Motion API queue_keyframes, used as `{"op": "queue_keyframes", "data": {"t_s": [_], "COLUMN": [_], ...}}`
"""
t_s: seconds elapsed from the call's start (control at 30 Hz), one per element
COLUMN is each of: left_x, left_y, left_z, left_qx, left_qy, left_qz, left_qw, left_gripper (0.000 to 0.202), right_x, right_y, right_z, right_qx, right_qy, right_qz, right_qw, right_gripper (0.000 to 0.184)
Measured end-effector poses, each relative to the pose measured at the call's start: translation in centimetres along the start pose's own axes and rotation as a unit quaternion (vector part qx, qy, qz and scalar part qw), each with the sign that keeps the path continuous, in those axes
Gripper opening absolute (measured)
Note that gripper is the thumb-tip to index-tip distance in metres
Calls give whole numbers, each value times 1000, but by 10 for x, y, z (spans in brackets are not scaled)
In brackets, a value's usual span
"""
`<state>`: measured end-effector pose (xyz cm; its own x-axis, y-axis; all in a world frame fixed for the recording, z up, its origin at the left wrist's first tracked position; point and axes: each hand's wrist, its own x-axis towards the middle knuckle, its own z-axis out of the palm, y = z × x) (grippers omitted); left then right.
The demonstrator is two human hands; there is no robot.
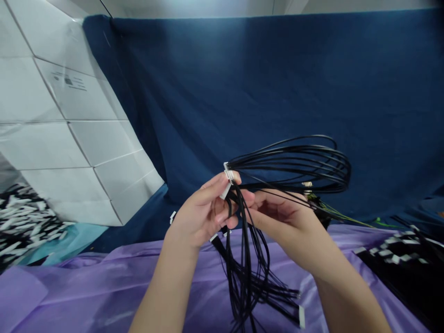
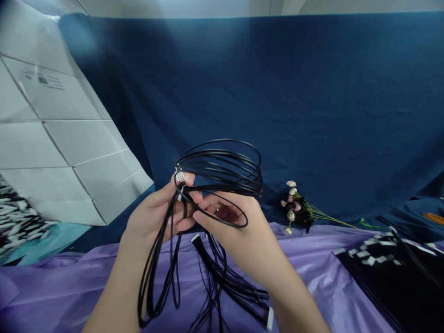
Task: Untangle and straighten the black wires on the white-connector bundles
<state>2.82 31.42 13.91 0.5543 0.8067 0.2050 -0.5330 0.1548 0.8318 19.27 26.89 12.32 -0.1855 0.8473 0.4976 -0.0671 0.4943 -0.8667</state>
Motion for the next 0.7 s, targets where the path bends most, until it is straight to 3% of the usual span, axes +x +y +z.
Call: {"op": "queue_keyframes", "data": {"t_s": [0.2, 0.47, 0.7], "left_x": [1, 3, 2], "left_y": [-2, -4, -7], "left_z": [1, -1, -3], "left_qx": [-28, -70, -87], "left_qy": [-1, -37, -69], "left_qz": [-13, -25, -20], "left_qw": [1000, 997, 994], "left_gripper": [13, 14, 16], "right_x": [3, 3, 3], "right_y": [3, 5, 4], "right_z": [6, 2, 5], "right_qx": [71, 43, 83], "right_qy": [16, 28, 22], "right_qz": [21, -12, -6], "right_qw": [997, 999, 996], "right_gripper": [15, 6, 4]}}
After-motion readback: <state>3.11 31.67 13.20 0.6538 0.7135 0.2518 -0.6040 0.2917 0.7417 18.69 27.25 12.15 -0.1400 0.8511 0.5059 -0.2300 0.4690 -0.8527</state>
